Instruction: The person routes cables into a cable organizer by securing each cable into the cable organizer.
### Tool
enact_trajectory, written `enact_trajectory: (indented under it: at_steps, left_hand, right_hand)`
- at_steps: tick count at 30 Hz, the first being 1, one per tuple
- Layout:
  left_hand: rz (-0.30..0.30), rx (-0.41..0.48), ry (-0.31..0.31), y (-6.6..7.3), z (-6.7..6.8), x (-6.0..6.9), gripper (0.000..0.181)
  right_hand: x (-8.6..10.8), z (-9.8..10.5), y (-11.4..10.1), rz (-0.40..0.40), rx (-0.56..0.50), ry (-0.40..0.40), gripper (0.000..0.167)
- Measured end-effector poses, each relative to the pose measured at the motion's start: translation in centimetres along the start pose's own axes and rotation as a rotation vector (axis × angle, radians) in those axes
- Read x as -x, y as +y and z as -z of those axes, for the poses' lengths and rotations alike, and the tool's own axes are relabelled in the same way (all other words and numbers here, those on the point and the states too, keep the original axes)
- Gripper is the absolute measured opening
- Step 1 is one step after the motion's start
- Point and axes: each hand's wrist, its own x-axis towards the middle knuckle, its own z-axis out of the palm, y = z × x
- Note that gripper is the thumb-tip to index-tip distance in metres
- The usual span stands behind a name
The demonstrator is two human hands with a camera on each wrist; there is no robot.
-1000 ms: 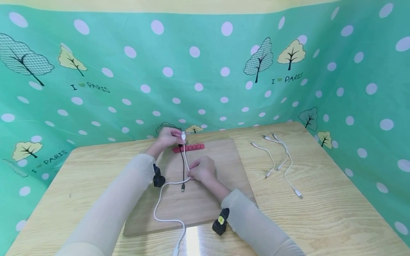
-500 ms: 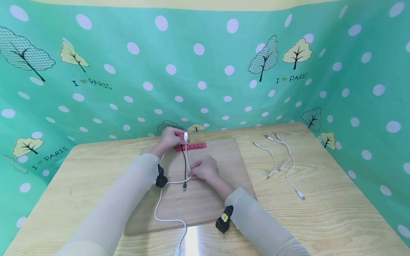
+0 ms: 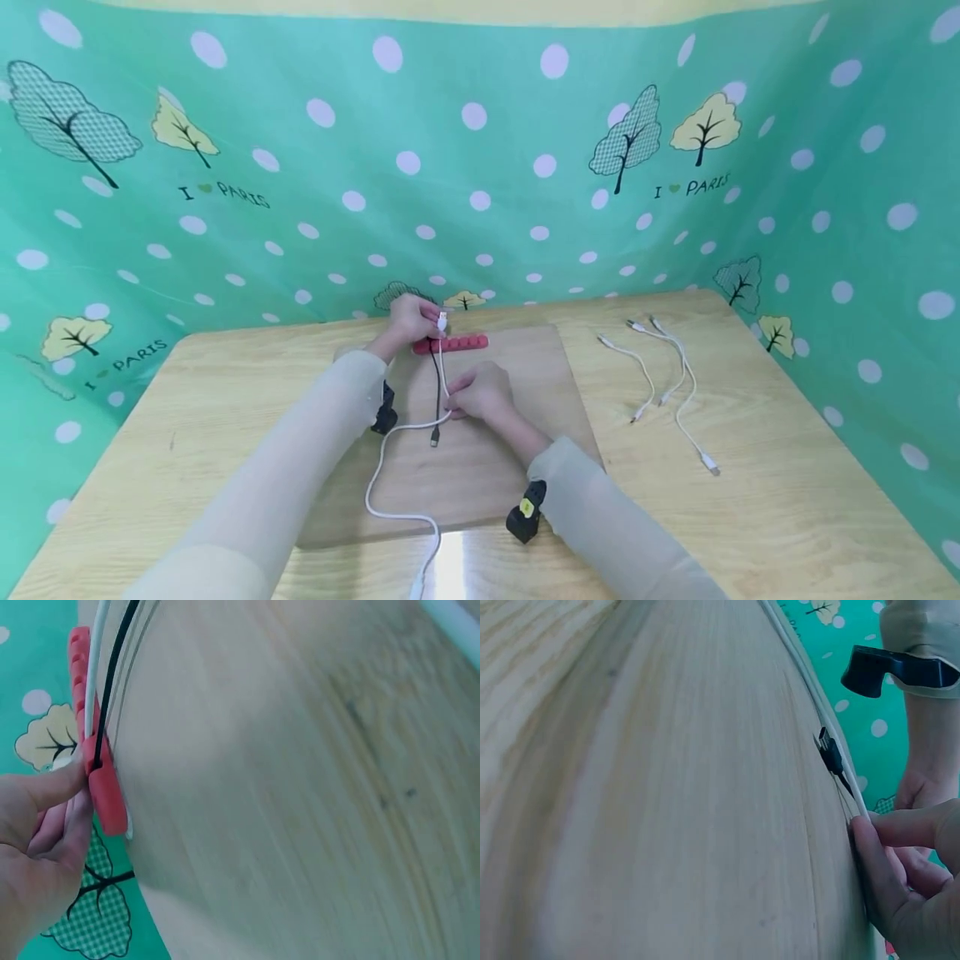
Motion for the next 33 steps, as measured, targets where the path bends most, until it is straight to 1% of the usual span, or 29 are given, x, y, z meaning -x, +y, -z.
enact_trajectory:
  at_steps: [3, 5, 8, 13, 19, 21, 24, 29, 33]
  left_hand:
    - [-0.006, 0.039, -0.039, -0.1, 0.1, 0.3, 0.042]
    - [-0.008, 0.061, -0.049, -0.2, 0.3, 0.4, 0.04]
    - [0.01, 0.116, -0.058, -0.4, 0.5, 0.4, 0.037]
    - [0.042, 0.144, -0.072, -0.4, 0.9, 0.5, 0.034]
    - [0.028, 0.12, -0.08, -0.5, 1.0, 0.4, 0.034]
    - [0.018, 0.108, -0.076, -0.5, 1.0, 0.4, 0.034]
    - [0.001, 0.081, -0.061, -0.5, 1.1, 0.8, 0.036]
    - [-0.032, 0.036, -0.041, -0.4, 1.4, 1.4, 0.037]
    - [-0.039, 0.046, -0.033, 0.0, 1.7, 2.0, 0.036]
  right_hand:
    - [0.2, 0.0, 0.1, 0.0, 0.025, -0.001, 0.017]
    - [0.3, 0.1, 0.0, 0.004, 0.042, 0.005, 0.016]
    - [0.5, 0.2, -0.1, 0.024, 0.055, 0.013, 0.016]
    - [0.8, 0.4, 0.0, 0.024, 0.048, -0.006, 0.016]
    - [1.2, 0.2, 0.3, 0.025, 0.022, -0.002, 0.017]
    - [1.3, 0.2, 0.4, 0.028, 0.019, 0.011, 0.017]
    - [1.6, -0.1, 0.5, 0.037, 0.02, 0.026, 0.017]
    - [1.9, -0.4, 0.6, 0.088, 0.011, 0.06, 0.018]
    - [2.1, -0.6, 0.8, 0.145, 0.032, 0.106, 0.02]
